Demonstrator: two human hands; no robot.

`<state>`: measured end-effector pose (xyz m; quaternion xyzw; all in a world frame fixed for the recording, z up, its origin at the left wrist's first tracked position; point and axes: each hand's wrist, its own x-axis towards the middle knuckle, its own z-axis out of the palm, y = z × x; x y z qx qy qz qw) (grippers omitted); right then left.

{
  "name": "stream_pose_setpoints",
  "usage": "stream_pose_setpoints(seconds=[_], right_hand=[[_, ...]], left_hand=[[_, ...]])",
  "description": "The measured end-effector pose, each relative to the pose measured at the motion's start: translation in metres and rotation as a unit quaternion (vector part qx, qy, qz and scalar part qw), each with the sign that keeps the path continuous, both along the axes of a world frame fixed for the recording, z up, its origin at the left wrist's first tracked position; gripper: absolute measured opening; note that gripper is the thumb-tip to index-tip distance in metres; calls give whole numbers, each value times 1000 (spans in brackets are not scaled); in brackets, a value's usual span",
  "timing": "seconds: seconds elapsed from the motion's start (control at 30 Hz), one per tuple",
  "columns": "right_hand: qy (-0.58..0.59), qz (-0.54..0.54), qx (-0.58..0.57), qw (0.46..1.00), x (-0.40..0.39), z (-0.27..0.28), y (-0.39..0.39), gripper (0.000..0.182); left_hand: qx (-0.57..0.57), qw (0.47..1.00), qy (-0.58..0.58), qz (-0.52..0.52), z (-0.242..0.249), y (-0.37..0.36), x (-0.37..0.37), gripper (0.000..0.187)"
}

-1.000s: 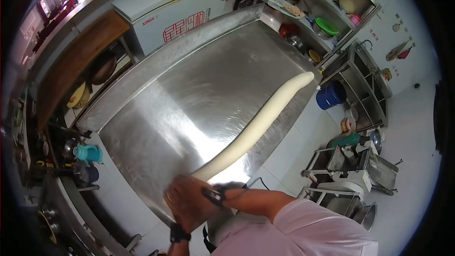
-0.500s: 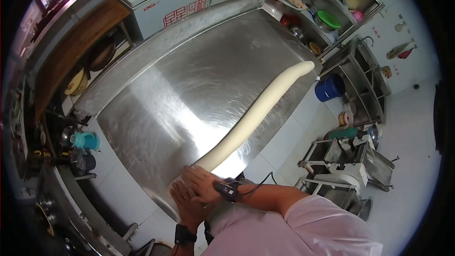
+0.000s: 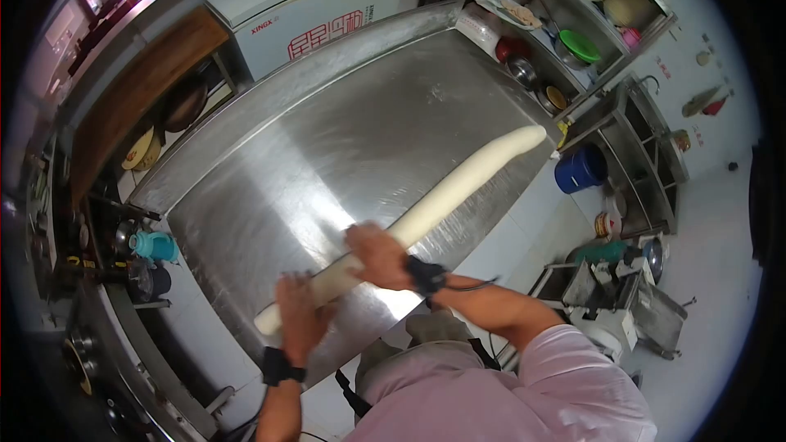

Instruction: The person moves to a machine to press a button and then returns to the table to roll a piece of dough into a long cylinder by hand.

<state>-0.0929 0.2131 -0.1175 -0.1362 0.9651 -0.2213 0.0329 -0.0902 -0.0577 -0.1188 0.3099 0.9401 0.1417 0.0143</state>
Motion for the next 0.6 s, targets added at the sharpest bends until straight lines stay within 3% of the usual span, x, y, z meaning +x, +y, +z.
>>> stream_pose_setpoints(seconds=[0.13,0.2,0.37,0.43,0.53,0.57,0.6], right_hand=[[-17,39,83,996,5,0,129,61],[-36,73,70,994,-25,-8,135,53],[148,-6,-19,989,-98,-28,126,44],[164,-5,2,986,-97,-26,127,45],[85,37,49,994,-44,-22,134,46],[-59,82,45,994,-26,11,141,49],[4,92,2,996,4,6,150,56]], left_hand=[[43,999,8,2,3,148,0,82],[20,989,-128,70,1,197,-24,69],[-20,988,-3,151,-2,206,-92,52],[-79,991,4,108,-12,201,-88,51],[-103,994,11,19,-14,207,-30,60],[-9,999,-7,43,-26,216,-3,61],[20,996,50,64,-17,235,22,59]])
